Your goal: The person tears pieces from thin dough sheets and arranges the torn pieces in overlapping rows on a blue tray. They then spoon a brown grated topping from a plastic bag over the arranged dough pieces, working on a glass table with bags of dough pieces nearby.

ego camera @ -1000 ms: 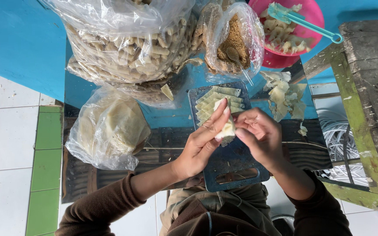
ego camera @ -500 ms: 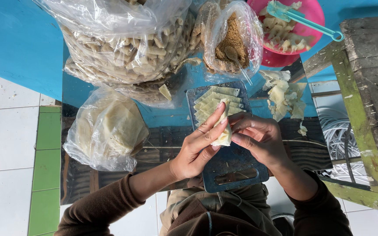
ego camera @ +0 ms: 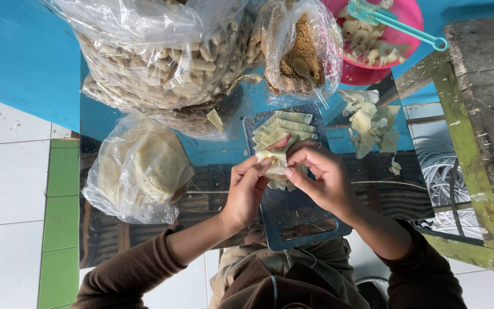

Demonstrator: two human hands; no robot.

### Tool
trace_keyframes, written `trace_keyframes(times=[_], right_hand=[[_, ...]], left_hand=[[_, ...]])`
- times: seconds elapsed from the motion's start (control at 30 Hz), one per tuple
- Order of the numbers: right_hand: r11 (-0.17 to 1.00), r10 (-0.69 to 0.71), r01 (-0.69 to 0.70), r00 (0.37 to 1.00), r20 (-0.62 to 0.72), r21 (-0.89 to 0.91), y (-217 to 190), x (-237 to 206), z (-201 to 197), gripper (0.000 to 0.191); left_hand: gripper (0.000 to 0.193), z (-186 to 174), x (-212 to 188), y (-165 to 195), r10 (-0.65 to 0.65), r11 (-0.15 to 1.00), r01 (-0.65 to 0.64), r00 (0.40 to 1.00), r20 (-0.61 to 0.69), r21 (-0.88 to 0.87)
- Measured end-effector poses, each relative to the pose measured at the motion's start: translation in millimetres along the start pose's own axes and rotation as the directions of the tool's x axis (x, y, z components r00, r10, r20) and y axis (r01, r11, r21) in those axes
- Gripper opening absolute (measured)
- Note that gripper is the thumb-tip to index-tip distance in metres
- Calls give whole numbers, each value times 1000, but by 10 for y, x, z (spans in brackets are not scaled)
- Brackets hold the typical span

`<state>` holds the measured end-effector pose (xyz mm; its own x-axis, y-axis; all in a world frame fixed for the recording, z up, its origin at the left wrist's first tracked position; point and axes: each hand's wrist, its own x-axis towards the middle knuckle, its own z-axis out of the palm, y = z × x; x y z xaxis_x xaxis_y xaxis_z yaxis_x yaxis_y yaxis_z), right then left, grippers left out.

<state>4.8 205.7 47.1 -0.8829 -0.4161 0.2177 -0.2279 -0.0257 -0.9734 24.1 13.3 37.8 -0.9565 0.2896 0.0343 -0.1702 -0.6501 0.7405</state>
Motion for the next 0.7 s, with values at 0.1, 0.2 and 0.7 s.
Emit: trace_keyframes(times=[0.1,0.2,0.7], right_hand=[[994,-15,12,999,30,104,48,14,-57,8],[988,29,-40,997,73,148,87,-5,-194,8],[914,39,51,977,-212,403,-168,-425,334,43]], left_hand=[[47,-1,19,25,-43,996,39,998,-50,-74],[44,41,25,69,-15,997,10,998,-64,-78],[46,588,-563,-456,574,813,-559,816,-64,162]])
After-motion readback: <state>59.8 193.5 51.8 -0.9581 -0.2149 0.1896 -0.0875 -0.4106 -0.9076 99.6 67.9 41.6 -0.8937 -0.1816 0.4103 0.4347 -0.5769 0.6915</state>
